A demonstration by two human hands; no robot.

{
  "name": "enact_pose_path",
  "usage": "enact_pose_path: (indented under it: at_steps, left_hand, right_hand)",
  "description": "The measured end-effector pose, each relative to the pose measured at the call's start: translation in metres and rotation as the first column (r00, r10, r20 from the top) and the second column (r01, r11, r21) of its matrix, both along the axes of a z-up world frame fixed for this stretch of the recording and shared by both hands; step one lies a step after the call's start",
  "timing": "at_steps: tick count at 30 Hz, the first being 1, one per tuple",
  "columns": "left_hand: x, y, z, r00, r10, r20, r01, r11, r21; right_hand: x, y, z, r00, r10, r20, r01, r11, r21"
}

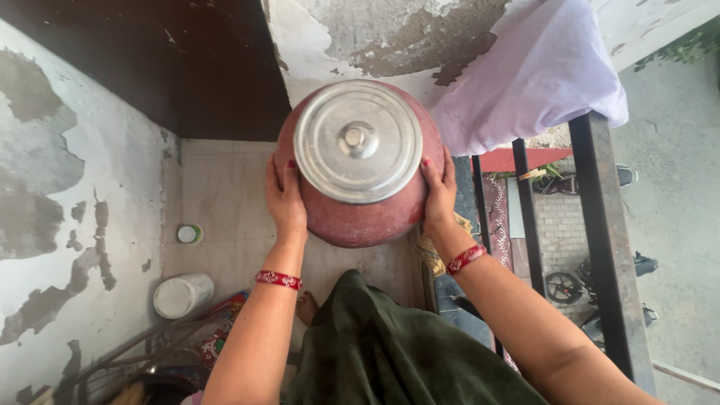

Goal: The person wipes a white container with a cloth, moves a white stand and a large clay pot, and sweeps the floor and walls of a balcony using a broom.

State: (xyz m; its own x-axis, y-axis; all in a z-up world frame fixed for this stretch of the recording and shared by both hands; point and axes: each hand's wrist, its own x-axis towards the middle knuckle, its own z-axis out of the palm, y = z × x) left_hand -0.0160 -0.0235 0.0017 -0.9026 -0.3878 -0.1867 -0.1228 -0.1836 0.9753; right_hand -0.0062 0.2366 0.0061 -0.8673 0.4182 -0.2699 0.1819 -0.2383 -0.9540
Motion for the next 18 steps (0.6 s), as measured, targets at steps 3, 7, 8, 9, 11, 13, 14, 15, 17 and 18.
enact_pose_path:
  at_steps: [3, 7, 8, 9, 11, 13, 14, 15, 17, 18]
  left_hand:
    - [-0.018, -0.015, 0.001, 0.997, -0.076, -0.013, 0.075, 0.995, -0.068]
    - [-0.026, -0.033, 0.003, 0.988, -0.151, 0.036, 0.153, 0.987, -0.056]
    - [-0.027, -0.034, 0.003, 0.985, -0.165, 0.039, 0.167, 0.984, -0.058]
    - [-0.028, -0.036, 0.003, 0.984, -0.175, 0.021, 0.175, 0.983, -0.05]
    - [-0.024, -0.041, 0.001, 0.982, -0.189, -0.004, 0.189, 0.982, -0.031]
    - [-0.021, -0.043, -0.008, 0.983, -0.184, 0.027, 0.185, 0.982, -0.029]
    - [-0.022, -0.044, -0.014, 0.983, -0.181, 0.034, 0.182, 0.983, -0.029]
    - [-0.021, -0.049, -0.024, 0.987, -0.159, 0.026, 0.156, 0.984, 0.085]
    - [-0.019, -0.061, -0.056, 0.993, -0.119, 0.015, 0.108, 0.944, 0.311]
    - [-0.019, -0.066, -0.077, 0.981, 0.001, 0.196, -0.06, 0.954, 0.295]
  right_hand:
    - [0.013, -0.019, -0.006, 0.997, -0.08, -0.01, 0.079, 0.997, -0.023]
    - [0.024, -0.036, -0.016, 0.988, -0.145, -0.057, 0.145, 0.989, 0.004]
    - [0.025, -0.037, -0.017, 0.987, -0.147, -0.059, 0.147, 0.989, -0.009]
    - [0.026, -0.04, -0.018, 0.987, -0.149, -0.061, 0.148, 0.989, -0.022]
    - [0.033, -0.043, -0.019, 0.987, -0.152, -0.049, 0.151, 0.988, -0.028]
    - [0.038, -0.044, -0.016, 0.988, -0.151, -0.033, 0.15, 0.989, -0.017]
    - [0.038, -0.044, -0.013, 0.992, -0.127, -0.015, 0.127, 0.992, 0.016]
    - [0.04, -0.042, -0.009, 0.995, -0.103, 0.002, 0.103, 0.993, 0.049]
    - [0.041, -0.037, -0.003, 0.998, -0.067, 0.015, 0.061, 0.966, 0.251]
    - [0.038, -0.032, -0.001, 0.999, -0.05, 0.011, 0.041, 0.909, 0.414]
